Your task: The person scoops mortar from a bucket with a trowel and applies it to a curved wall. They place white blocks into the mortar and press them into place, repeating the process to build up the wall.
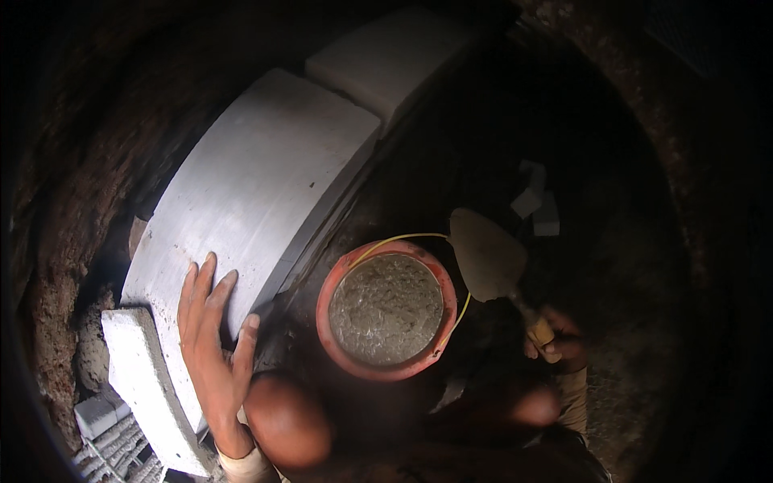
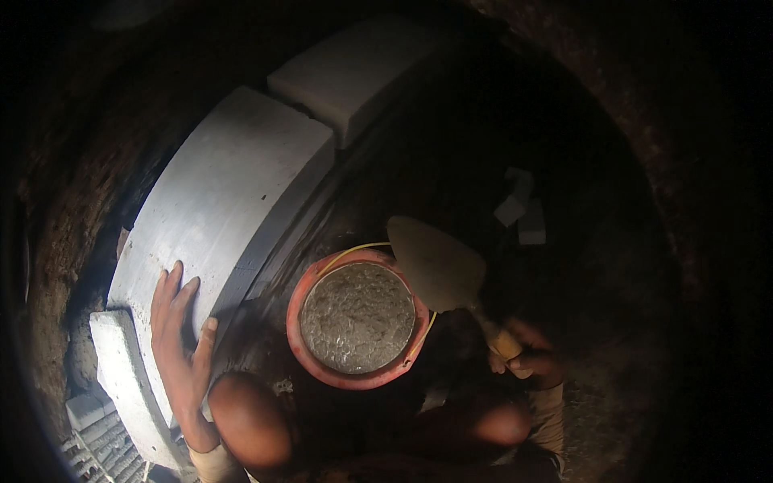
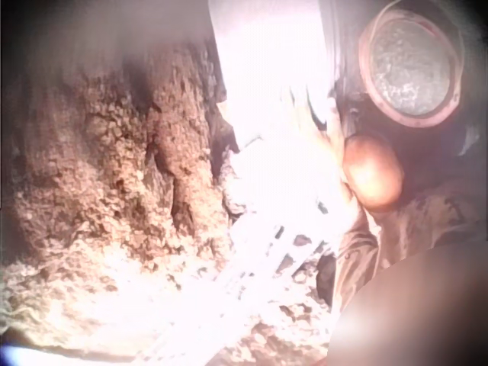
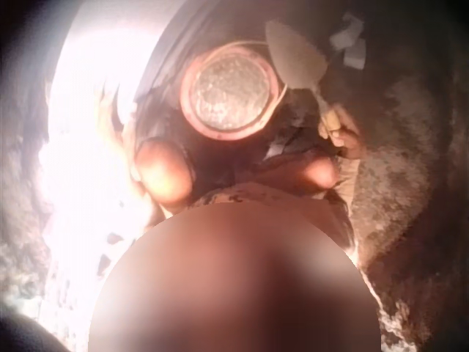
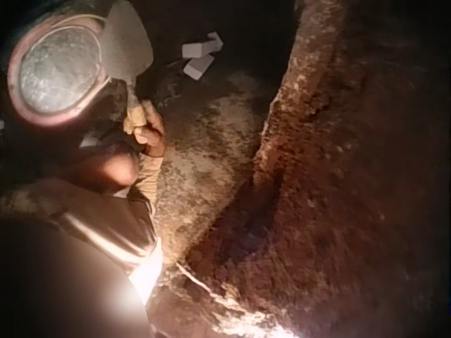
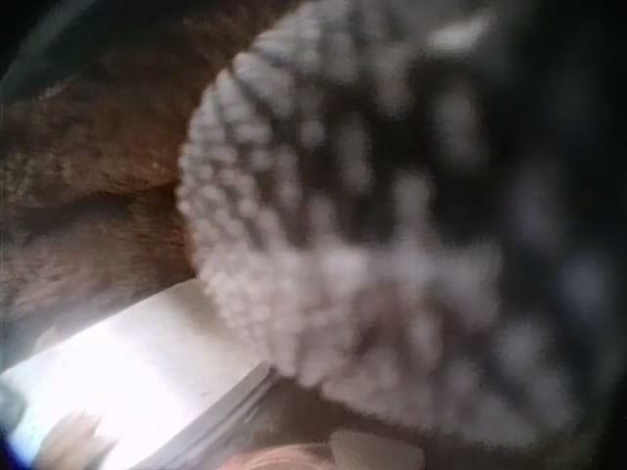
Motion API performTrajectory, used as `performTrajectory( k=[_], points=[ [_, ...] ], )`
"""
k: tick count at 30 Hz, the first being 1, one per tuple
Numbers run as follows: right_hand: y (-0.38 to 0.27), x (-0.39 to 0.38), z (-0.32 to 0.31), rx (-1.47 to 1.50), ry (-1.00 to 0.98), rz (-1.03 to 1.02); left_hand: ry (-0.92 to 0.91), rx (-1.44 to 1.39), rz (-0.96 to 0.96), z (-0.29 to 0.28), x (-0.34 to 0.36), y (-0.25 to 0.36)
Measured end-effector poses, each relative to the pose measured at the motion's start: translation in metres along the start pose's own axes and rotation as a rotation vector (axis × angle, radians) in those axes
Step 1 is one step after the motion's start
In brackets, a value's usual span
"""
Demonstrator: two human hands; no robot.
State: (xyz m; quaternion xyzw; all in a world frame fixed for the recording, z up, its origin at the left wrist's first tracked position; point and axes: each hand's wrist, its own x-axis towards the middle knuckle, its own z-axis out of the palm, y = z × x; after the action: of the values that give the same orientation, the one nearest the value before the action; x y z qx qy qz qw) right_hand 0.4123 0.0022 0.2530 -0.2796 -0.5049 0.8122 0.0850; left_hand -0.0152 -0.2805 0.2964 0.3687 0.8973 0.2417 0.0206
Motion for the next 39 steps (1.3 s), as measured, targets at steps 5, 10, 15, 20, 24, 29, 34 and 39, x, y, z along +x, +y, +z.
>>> performTrajectory(
  k=[5,10,15,20,24,29,34,39],
  points=[
    [0.01,-0.01,-0.011,0.074,0.112,0.02,-0.006,0.02,0.007,-0.007,-0.003,-0.002],
    [0.03,-0.005,-0.024,-0.016,0.432,-0.009,-0.052,-0.091,0.015,-0.012,-0.005,-0.009],
    [0.026,-0.002,-0.001,-0.454,0.324,0.339,-0.179,-0.373,0.327,-0.018,0.009,-0.002],
    [0.022,0.016,0.04,-0.779,-0.174,0.359,-0.266,-0.521,0.353,0.013,0.005,0.002],
    [0.027,0.033,0.046,-0.777,-0.473,0.388,-0.364,-0.662,0.369,0.025,0.002,0.001],
    [0.032,0.034,0.043,-0.821,-0.49,0.366,-0.687,-0.846,0.428,0.056,0.001,-0.002],
    [0.033,0.031,0.048,-0.842,-0.48,0.495,-0.841,-0.532,0.522,0.084,-0.015,-0.019],
    [0.043,0.019,0.031,-0.897,-0.326,0.354,-0.762,-0.508,0.257,0.087,-0.042,-0.035]
  ],
)
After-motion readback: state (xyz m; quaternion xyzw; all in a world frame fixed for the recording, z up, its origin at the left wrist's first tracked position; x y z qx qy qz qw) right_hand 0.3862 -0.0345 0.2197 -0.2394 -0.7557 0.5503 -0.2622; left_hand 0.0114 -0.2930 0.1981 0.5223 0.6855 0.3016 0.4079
